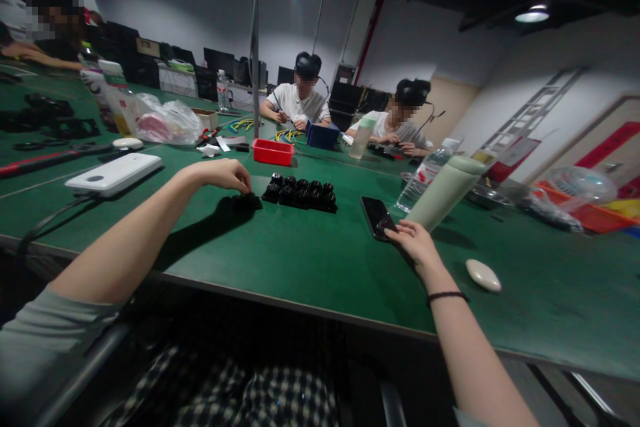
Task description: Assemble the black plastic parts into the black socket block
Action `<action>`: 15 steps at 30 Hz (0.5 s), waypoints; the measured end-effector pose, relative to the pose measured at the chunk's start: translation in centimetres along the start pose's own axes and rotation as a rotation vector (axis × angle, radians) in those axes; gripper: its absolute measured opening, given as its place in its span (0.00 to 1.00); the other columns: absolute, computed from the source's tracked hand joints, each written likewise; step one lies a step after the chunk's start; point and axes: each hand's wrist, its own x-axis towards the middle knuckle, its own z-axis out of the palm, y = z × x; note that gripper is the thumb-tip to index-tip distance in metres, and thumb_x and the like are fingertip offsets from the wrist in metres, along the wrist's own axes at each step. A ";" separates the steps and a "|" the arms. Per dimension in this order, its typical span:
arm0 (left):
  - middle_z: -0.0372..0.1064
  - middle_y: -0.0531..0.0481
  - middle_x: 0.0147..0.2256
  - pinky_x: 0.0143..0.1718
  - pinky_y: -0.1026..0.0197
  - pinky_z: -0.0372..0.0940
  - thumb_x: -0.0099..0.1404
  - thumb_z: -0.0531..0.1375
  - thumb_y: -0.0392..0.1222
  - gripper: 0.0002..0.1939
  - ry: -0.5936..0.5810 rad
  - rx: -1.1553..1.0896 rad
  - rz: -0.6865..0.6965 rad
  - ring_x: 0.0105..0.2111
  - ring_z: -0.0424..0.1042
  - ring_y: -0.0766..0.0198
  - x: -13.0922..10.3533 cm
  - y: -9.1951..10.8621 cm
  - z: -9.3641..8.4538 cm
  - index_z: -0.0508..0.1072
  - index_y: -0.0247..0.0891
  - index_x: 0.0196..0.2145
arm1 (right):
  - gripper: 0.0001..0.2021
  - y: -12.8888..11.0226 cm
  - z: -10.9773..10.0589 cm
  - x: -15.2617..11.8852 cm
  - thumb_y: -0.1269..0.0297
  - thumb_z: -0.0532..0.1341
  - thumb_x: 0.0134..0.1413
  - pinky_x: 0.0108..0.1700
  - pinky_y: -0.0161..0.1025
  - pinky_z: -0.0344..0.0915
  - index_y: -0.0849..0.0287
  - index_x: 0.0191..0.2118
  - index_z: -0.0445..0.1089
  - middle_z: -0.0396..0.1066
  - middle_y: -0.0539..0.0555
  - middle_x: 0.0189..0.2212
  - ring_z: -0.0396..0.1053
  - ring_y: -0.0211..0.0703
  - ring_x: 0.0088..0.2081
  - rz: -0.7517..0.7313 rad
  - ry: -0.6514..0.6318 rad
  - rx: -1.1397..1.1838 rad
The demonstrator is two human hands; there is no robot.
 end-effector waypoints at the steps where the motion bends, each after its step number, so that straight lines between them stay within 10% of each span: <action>1: 0.78 0.48 0.34 0.29 0.67 0.62 0.53 0.59 0.44 0.15 -0.003 -0.001 -0.017 0.31 0.71 0.63 -0.1 0.0 -0.1 0.80 0.38 0.36 | 0.25 -0.1 0.0 0.0 0.65 0.75 0.31 0.46 0.49 0.76 0.59 0.41 0.71 0.77 0.62 0.39 0.77 0.54 0.43 0.007 0.005 -0.005; 15: 0.75 0.43 0.30 0.28 0.64 0.63 0.54 0.58 0.45 0.13 0.106 0.041 -0.275 0.28 0.71 0.61 -0.3 0.2 0.1 0.78 0.36 0.31 | 0.28 -0.2 0.1 -0.2 0.63 0.75 0.30 0.44 0.48 0.77 0.59 0.43 0.72 0.77 0.61 0.37 0.77 0.53 0.40 -0.058 -0.008 -0.005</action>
